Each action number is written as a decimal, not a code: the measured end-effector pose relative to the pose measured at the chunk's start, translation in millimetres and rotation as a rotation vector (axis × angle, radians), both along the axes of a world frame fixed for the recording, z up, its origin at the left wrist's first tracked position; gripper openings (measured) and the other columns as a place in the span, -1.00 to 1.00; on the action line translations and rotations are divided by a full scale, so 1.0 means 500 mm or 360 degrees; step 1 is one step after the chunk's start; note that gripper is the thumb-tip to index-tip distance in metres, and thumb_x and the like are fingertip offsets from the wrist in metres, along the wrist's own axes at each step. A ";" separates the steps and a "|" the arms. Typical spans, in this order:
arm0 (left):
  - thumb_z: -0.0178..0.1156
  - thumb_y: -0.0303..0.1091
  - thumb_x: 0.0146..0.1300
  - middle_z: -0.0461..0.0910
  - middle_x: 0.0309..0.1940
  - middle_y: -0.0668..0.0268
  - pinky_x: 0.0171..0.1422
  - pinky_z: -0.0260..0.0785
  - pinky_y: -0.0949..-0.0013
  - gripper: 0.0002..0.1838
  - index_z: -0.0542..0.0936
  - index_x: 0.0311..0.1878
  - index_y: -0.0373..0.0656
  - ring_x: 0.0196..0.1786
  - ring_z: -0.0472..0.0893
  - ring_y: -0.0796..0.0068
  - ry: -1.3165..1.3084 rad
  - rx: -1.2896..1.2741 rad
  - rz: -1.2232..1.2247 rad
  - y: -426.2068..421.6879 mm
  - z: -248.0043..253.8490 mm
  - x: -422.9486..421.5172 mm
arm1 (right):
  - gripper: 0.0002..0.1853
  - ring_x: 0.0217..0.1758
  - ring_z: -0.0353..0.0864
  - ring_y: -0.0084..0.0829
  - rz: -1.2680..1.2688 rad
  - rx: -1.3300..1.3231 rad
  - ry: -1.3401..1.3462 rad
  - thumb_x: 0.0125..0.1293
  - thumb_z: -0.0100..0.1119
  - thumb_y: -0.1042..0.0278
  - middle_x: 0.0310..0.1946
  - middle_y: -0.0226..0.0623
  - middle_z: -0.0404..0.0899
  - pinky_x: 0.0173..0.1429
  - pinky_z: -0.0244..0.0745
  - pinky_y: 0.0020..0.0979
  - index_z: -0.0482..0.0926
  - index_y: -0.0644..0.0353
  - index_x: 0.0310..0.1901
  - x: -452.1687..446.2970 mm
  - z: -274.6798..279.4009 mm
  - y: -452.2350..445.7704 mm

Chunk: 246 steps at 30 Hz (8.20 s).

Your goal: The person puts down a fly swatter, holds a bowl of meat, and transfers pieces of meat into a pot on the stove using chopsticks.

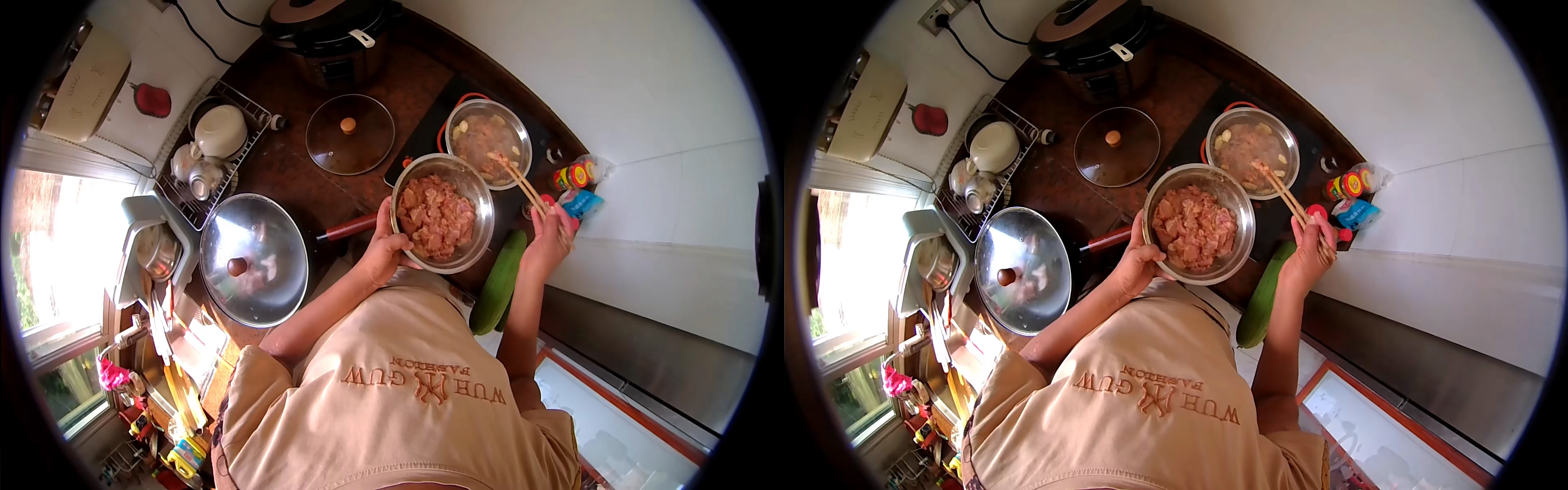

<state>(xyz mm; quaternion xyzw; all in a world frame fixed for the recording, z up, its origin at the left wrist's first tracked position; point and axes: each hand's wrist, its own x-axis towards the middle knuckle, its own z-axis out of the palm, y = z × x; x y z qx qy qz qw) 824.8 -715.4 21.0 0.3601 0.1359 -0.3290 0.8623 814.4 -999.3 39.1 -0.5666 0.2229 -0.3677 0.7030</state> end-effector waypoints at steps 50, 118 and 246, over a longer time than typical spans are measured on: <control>-0.05 -0.64 -0.03 0.08 0.43 0.24 -0.40 0.65 0.23 0.04 -0.21 0.50 0.34 0.11 0.52 0.14 -0.0030 -0.0019 0.0043 -0.001 -0.012 -0.013 | -0.83 -0.02 0.62 -0.27 0.0067 0.0341 -0.0204 0.33 0.18 0.48 -0.06 -0.20 0.54 0.10 0.63 -0.14 0.52 0.27 -0.07 0.010 -0.002 -0.014; -0.06 -0.63 -0.04 0.06 0.44 0.23 -0.39 0.65 0.26 0.03 -0.20 0.50 0.33 0.15 0.51 0.14 -0.0046 0.0002 0.0027 0.006 -0.001 -0.043 | -0.90 -0.14 0.68 -0.23 0.0302 0.0875 0.0057 0.29 0.21 0.47 -0.24 -0.28 0.61 0.01 0.68 -0.16 0.53 0.14 -0.18 -0.077 -0.084 0.057; -0.05 -0.63 -0.03 0.06 0.44 0.27 -0.39 0.65 0.24 0.04 -0.23 0.51 0.31 0.20 0.46 0.15 -0.0068 -0.0024 0.0098 -0.013 -0.007 -0.005 | -0.88 -0.08 0.60 -0.39 0.0177 0.0210 -0.0240 0.31 0.17 0.53 -0.16 -0.28 0.54 0.09 0.64 -0.20 0.55 0.30 -0.14 0.149 0.001 -0.020</control>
